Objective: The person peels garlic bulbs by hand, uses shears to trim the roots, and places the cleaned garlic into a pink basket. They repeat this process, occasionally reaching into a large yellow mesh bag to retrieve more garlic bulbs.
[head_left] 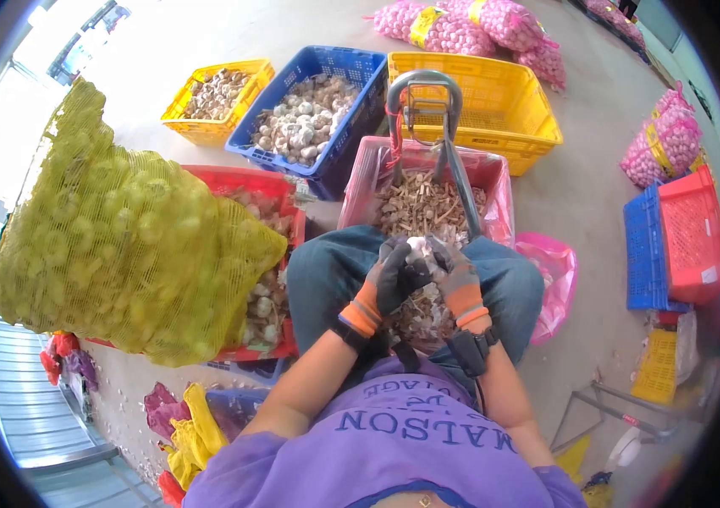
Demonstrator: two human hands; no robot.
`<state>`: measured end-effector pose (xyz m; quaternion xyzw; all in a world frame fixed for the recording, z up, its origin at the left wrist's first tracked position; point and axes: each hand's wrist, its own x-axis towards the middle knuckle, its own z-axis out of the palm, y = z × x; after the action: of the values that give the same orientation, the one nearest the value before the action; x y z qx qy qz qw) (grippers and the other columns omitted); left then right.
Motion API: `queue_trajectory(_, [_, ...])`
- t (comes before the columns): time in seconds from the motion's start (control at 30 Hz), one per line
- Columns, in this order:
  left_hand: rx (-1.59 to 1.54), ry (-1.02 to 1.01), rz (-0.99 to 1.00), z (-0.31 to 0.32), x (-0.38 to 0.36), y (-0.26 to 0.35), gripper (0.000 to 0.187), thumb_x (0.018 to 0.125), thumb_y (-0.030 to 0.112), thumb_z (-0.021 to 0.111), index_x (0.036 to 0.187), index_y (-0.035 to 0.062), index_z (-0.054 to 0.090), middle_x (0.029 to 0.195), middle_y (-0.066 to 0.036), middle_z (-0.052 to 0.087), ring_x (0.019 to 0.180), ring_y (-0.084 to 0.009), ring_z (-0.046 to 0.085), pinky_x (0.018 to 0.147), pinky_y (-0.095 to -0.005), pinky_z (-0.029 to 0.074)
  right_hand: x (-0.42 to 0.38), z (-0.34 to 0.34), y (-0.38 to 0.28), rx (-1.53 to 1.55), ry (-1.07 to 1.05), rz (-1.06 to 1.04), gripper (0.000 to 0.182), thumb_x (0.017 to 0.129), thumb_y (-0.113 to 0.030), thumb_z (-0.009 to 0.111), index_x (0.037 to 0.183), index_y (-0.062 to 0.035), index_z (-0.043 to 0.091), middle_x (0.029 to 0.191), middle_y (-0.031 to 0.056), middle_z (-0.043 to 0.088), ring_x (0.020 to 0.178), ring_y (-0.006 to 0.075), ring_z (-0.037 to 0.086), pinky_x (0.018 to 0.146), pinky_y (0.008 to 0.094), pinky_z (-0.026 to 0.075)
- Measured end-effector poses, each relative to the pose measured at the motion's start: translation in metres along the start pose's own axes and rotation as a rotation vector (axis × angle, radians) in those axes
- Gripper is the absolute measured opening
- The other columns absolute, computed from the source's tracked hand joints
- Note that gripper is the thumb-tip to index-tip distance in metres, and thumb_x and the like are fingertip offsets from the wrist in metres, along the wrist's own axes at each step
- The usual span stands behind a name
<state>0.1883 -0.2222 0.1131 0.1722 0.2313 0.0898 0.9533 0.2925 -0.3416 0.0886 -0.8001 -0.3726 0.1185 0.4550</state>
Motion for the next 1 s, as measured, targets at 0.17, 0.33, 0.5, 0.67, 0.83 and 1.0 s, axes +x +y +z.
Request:
queue_trajectory(0.17, [0.276, -0.001, 0.114, 0.003, -0.007, 0.003, 0.047, 0.086, 0.031, 0.060, 0.122, 0.0132, 0.036, 0.092, -0.003, 0.052, 0.078, -0.0149, 0.056, 0.072, -0.0320, 0.051, 0.000, -0.008, -0.006, -0.136, -0.065, 0.021, 0.033, 0.078, -0.028, 0.065, 0.106, -0.0122, 0.060, 0.088, 0.0155, 0.063, 0.079, 0.0315, 0.061, 0.070, 0.0385, 0.048])
queue_trajectory(0.33, [0.444, -0.054, 0.118, -0.001, -0.007, 0.006, 0.050, 0.086, 0.036, 0.059, 0.125, 0.0117, 0.039, 0.082, -0.003, 0.054, 0.070, -0.0130, 0.054, 0.061, -0.0259, 0.047, 0.004, -0.014, -0.009, 0.028, -0.198, 0.000, 0.019, 0.077, -0.010, 0.065, 0.092, 0.0003, 0.060, 0.078, 0.0068, 0.064, 0.068, 0.0148, 0.060, 0.063, 0.0270, 0.048])
queue_trajectory(0.5, [0.320, -0.002, 0.051, -0.011, -0.001, 0.009, 0.035, 0.088, 0.041, 0.052, 0.106, 0.0112, 0.048, 0.078, -0.002, 0.051, 0.064, -0.0119, 0.051, 0.054, -0.0222, 0.042, 0.008, -0.046, -0.026, 0.886, -0.443, 0.557, 0.017, 0.080, -0.013, 0.065, 0.094, -0.0055, 0.062, 0.075, -0.0004, 0.060, 0.062, 0.0080, 0.056, 0.055, 0.0217, 0.045])
queue_trajectory(0.67, [0.050, -0.252, -0.047, -0.027, 0.009, 0.010, 0.032, 0.089, 0.043, 0.049, 0.103, 0.0136, 0.049, 0.081, -0.002, 0.053, 0.065, -0.0127, 0.051, 0.052, -0.0197, 0.040, -0.008, -0.009, 0.034, -0.401, 0.077, 0.139, 0.037, 0.087, -0.027, 0.055, 0.115, -0.0032, 0.055, 0.086, 0.0084, 0.064, 0.081, 0.0200, 0.061, 0.074, 0.0298, 0.048])
queue_trajectory(0.83, [0.381, -0.085, -0.085, 0.000, -0.015, 0.010, 0.052, 0.084, 0.040, 0.059, 0.121, 0.0060, 0.046, 0.093, -0.001, 0.052, 0.076, -0.0102, 0.049, 0.064, -0.0211, 0.042, 0.000, -0.002, 0.026, 0.496, -0.314, 0.512, 0.041, 0.088, -0.035, 0.052, 0.115, -0.0034, 0.055, 0.088, 0.0075, 0.063, 0.082, 0.0145, 0.057, 0.077, 0.0287, 0.044])
queue_trajectory(1.0, [1.196, -0.074, 0.607, -0.031, 0.003, -0.018, 0.064, 0.071, 0.016, 0.071, 0.126, 0.0032, 0.040, 0.113, -0.008, 0.051, 0.104, -0.0194, 0.051, 0.089, -0.0283, 0.042, -0.006, 0.011, 0.021, 0.560, -0.251, 0.363, 0.044, 0.090, -0.040, 0.048, 0.107, -0.0005, 0.057, 0.093, 0.0103, 0.063, 0.082, 0.0208, 0.059, 0.074, 0.0288, 0.045])
